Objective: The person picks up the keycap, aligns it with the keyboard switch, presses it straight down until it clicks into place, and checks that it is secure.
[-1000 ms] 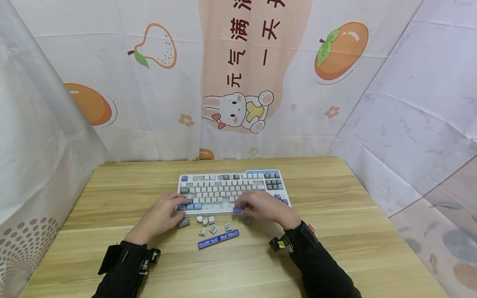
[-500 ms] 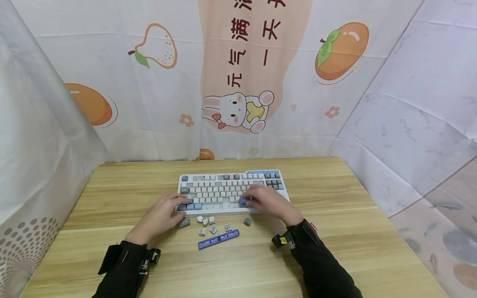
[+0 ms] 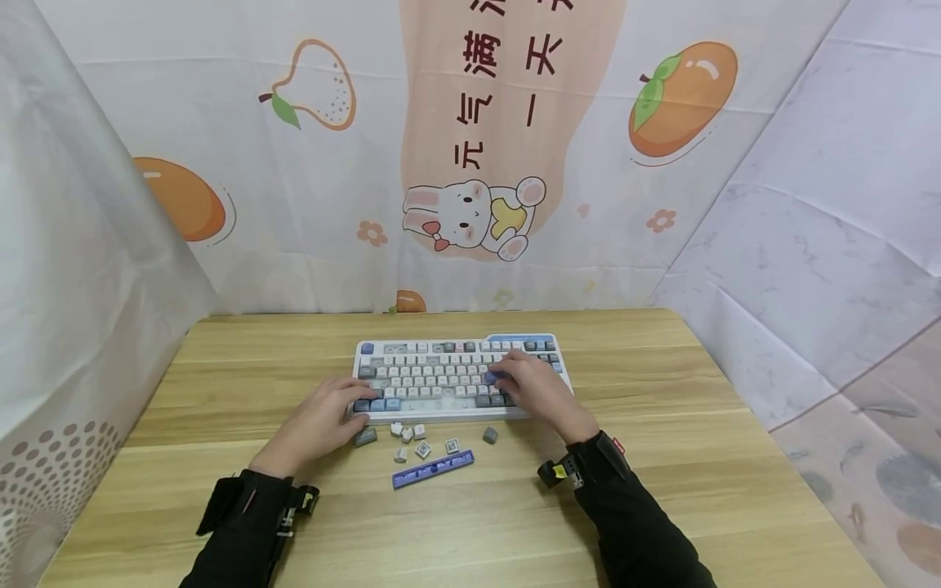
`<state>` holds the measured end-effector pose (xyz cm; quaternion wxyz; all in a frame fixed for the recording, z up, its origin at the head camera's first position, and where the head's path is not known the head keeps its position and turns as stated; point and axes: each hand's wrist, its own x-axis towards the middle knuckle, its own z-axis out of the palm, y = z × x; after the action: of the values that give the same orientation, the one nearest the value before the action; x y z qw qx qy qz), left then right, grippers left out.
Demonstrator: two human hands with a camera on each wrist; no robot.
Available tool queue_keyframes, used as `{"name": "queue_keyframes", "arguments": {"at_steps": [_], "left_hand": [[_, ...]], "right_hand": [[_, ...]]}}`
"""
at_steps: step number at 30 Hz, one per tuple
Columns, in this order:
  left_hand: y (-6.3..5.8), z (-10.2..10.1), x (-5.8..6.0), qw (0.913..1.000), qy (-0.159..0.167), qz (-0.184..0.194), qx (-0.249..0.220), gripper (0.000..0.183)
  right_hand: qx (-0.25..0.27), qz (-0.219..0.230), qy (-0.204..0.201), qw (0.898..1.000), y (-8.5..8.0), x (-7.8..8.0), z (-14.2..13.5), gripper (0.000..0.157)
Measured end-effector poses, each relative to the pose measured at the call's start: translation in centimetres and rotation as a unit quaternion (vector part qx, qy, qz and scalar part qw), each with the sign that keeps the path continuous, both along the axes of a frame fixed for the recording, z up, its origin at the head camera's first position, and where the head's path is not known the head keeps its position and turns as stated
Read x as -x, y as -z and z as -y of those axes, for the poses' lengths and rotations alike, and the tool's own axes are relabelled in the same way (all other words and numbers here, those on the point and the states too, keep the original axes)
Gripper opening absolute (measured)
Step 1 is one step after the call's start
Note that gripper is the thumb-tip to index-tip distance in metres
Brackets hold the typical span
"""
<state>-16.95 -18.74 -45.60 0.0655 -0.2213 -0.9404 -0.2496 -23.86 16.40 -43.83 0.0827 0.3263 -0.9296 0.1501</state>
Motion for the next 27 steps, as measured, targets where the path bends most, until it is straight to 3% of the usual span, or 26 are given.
{"name": "queue_keyframes", "arguments": {"at_steps": [19, 27], "left_hand": [[0.0, -0.1, 0.1, 1.0, -0.002, -0.007, 0.003, 0.037], [0.0, -0.1, 0.0, 0.9999, 0.0, -0.015, -0.004, 0.037]], "right_hand": [[0.029, -0.031, 0.087, 0.995, 0.8, 2.0, -1.5, 0.025], [0.032, -0.02, 0.111, 0.993, 0.9, 2.5, -1.8, 0.023]]}}
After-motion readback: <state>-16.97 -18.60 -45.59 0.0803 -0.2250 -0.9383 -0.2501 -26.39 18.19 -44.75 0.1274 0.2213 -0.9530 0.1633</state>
